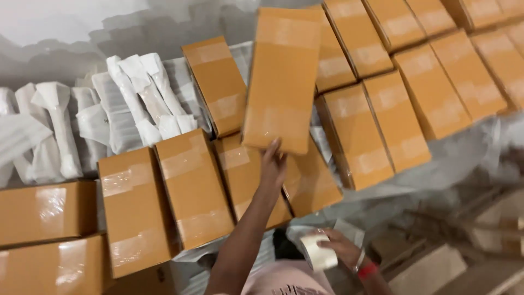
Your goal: Packing wooden furniture parts into cardboard boxes and sealing them with tape.
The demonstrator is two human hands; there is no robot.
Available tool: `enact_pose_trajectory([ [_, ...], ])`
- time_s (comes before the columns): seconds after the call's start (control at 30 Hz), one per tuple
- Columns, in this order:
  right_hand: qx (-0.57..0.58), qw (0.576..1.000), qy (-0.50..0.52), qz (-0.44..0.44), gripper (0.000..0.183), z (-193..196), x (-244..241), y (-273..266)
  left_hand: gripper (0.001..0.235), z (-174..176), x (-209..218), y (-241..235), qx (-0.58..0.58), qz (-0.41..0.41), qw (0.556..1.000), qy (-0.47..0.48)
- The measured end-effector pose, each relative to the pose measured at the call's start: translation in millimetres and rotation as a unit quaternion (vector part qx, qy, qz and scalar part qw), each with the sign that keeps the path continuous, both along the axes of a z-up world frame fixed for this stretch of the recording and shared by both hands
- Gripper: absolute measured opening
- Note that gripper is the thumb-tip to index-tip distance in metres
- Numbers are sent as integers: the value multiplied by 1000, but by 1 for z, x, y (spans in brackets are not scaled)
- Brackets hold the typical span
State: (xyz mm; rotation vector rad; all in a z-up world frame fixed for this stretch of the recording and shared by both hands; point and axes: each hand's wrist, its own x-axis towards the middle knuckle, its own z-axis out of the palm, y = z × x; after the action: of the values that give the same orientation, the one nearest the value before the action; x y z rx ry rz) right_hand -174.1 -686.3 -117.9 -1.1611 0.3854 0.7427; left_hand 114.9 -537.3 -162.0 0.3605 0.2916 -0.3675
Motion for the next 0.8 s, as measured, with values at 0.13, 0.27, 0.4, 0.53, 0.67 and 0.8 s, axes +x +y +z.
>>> enact_pose_trajectory([
  [0.13, -147, 986, -72, 21, 44, -21, -28, -82, 86, 46, 92, -96, 40, 88, 989, 114],
  [0.27, -67, 994, 44, -70, 52, -96, -67, -148, 98, 29, 127, -139, 60, 152, 980, 111],
  [0.4, -74, 985, 151, -41, 62, -163, -96, -190, 98, 16, 155, -155, 73, 186, 969, 145],
  [0.53, -45, 991, 120, -30, 72, -180, -102, -219, 96, 9, 181, -161, 71, 229, 952, 189],
  [0.67, -37, 984, 148, -95, 73, -201, -98, -238, 99, -1, 203, -157, 84, 234, 941, 228],
  [0.8, -47, 985, 138, -89, 70, -203, -95, -257, 100, -19, 219, -162, 118, 282, 929, 207],
])
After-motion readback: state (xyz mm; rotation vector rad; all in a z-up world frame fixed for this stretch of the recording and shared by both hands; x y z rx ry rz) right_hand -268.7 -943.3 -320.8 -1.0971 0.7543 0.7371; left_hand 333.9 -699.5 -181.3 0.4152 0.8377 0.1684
